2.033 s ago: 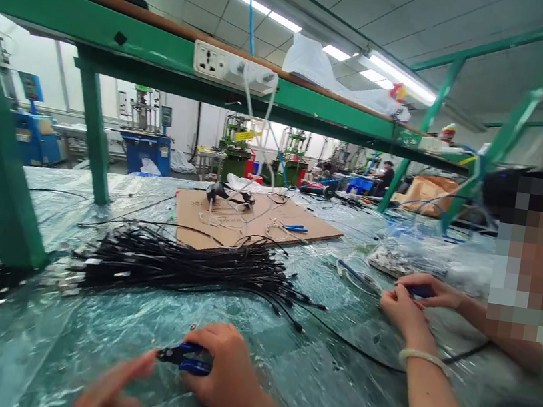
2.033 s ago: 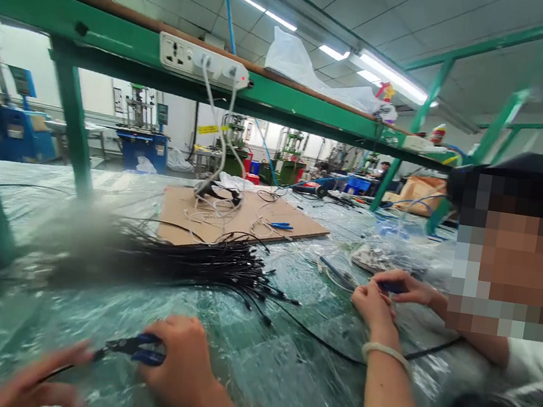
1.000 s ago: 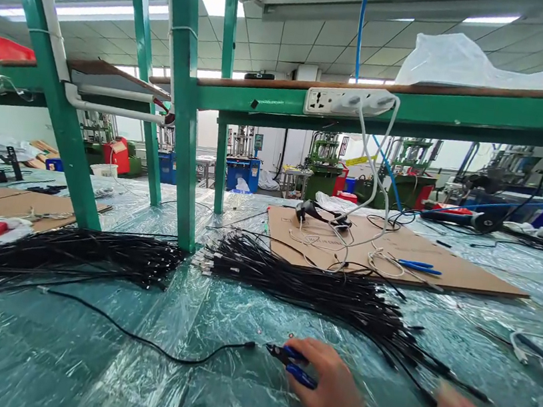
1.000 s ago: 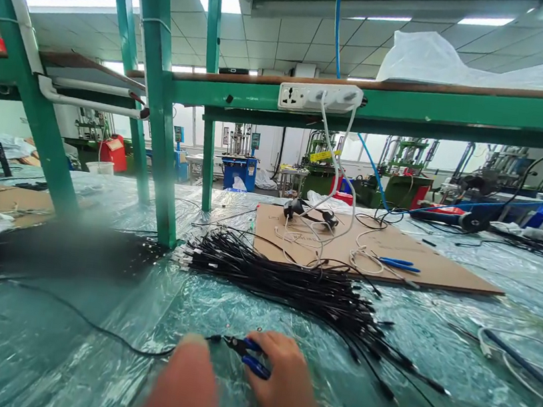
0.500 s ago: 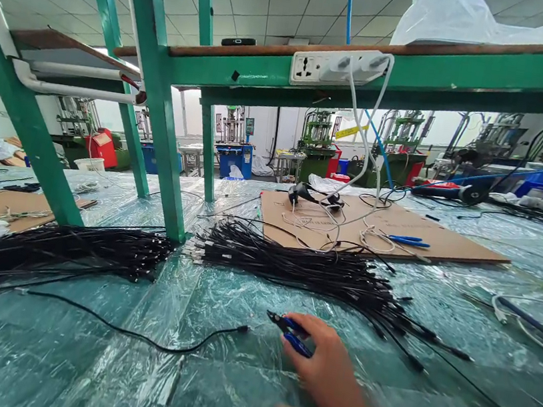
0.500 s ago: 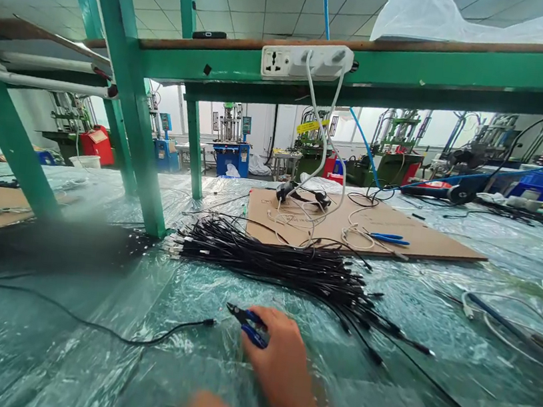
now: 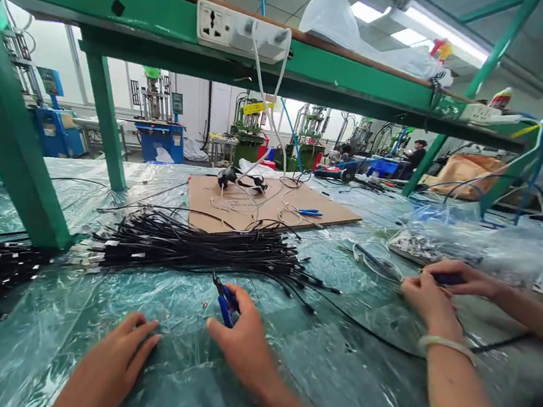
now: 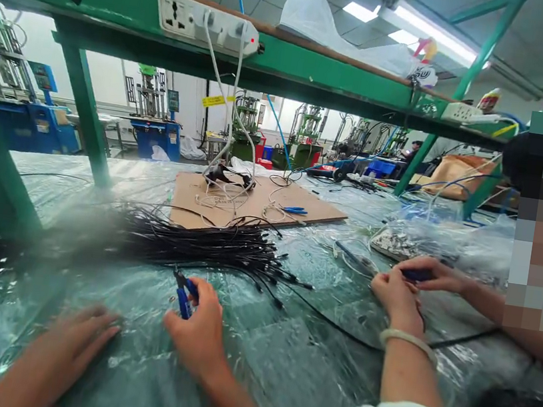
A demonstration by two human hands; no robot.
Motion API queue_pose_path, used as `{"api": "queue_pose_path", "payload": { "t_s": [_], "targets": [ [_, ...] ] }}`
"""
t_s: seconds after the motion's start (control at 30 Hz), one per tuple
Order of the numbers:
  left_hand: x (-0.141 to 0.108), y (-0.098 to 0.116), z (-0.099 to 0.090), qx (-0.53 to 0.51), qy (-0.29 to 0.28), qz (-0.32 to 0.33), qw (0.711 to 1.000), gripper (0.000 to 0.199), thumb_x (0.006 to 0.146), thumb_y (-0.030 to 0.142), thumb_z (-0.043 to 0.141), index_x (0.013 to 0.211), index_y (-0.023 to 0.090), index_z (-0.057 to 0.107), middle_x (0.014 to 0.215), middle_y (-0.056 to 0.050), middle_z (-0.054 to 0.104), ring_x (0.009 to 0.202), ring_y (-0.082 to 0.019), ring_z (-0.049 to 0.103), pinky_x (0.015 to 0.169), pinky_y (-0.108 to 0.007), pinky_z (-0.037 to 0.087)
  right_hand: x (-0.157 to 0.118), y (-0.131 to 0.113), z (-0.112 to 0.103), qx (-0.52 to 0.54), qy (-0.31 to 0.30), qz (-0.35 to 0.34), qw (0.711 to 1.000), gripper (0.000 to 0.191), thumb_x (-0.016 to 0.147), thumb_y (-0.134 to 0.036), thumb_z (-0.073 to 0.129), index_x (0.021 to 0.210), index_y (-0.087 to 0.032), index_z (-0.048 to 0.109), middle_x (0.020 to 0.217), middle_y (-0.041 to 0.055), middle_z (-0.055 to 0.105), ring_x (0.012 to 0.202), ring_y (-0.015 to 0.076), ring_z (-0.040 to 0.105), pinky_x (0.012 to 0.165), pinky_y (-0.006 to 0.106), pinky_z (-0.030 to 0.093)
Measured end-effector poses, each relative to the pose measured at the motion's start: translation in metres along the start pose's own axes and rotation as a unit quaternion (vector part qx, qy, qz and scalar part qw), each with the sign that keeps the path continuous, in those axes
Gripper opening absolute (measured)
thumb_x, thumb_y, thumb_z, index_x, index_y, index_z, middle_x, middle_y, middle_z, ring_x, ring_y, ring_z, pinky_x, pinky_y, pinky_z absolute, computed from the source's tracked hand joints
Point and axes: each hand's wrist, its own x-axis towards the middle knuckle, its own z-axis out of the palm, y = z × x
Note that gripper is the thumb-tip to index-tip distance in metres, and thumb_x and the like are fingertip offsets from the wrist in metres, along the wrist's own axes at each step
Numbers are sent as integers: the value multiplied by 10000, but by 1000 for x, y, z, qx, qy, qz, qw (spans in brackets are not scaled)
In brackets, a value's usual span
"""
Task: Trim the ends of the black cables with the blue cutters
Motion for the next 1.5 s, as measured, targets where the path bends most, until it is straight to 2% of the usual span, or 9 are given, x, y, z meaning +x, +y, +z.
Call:
{"api": "queue_pose_path", "payload": {
  "t_s": [0.23, 0.47, 0.63, 0.8, 0.93, 1.13, 1.3, 1.4, 1.5],
  "targets": [
    [-5, 2, -14, -55, -12, -3, 998, 474, 900, 404, 373, 1161, 162, 686, 1239, -150, 614, 1047, -319, 657, 862, -430, 533, 1, -7, 3, 149, 24, 12, 989, 610, 606, -112, 652, 1204, -212, 584, 1164, 45, 606, 1014, 190, 560, 956, 373, 427],
    [-18, 18, -62, -86, -22, -7, 996, 469, 979, 315, 253, 1018, 173, 698, 1004, -105, 661, 964, -243, 634, 858, -352, 475, 16, -36, 0, 351, 1, 166, 922, 363, 930, -415, 489, 1183, -158, 534, 991, 48, 625, 856, 161, 620, 793, 377, 517],
    [-28, 30, -66, -81, -70, -13, 994, 249, 886, 230, 492, 858, 214, 739, 927, -63, 688, 856, -225, 658, 771, -299, 476, 20, -49, 4, 370, -13, 227, 901, 411, 935, -449, 467, 1222, -159, 512, 1058, 80, 637, 897, 181, 640, 760, 384, 537],
    [-32, 39, -57, -106, -111, -1, 988, 185, 758, 125, 599, 725, 236, 743, 881, -49, 692, 838, -237, 663, 753, -295, 476, 18, -38, 19, 325, -30, 136, 935, 488, 811, -439, 521, 1247, -221, 549, 1123, 62, 658, 1063, 218, 613, 854, 377, 524],
    [-32, 37, -54, -153, -102, -14, 983, 232, 772, 100, 546, 676, 223, 717, 891, -58, 679, 801, -226, 654, 741, -296, 461, 11, -18, 24, 249, -73, 73, 963, 546, 697, -452, 590, 1188, -215, 619, 1042, 50, 685, 1010, 246, 631, 889, 385, 506],
    [-29, 28, -47, -287, -24, -69, 955, 232, 910, 260, 414, 972, 187, 626, 794, -52, 643, 722, -200, 576, 663, -295, 416, 5, 5, 19, 154, -139, 33, 978, 572, 715, -475, 641, 1222, -210, 612, 1050, 69, 701, 1028, 264, 645, 932, 410, 498],
    [-26, 23, -44, -426, -36, -129, 895, 422, 899, 450, 400, 1086, 113, 572, 708, -25, 605, 509, -117, 492, 498, -234, 391, -4, 6, 17, 66, -165, 4, 984, 605, 697, -499, 656, 1234, -224, 622, 1190, 102, 666, 1123, 288, 611, 993, 453, 465],
    [-26, 24, -49, -493, -36, -153, 856, 483, 841, 514, 494, 1022, 86, 626, 701, -41, 633, 476, -99, 498, 469, -221, 393, -9, -4, 13, -80, -150, -138, 976, 414, 781, -419, 584, 1152, -255, 667, 1142, 77, 687, 1071, 251, 642, 916, 401, 525],
    [-27, 26, -55, -574, -15, -174, 800, 503, 748, 540, 658, 948, 80, 678, 665, -42, 658, 446, -85, 509, 449, -205, 402, -8, -10, 7, -190, -69, -298, 933, 308, 791, -312, 584, 1083, -311, 682, 993, 23, 721, 887, 203, 687, 734, 320, 569]
  ]
}}
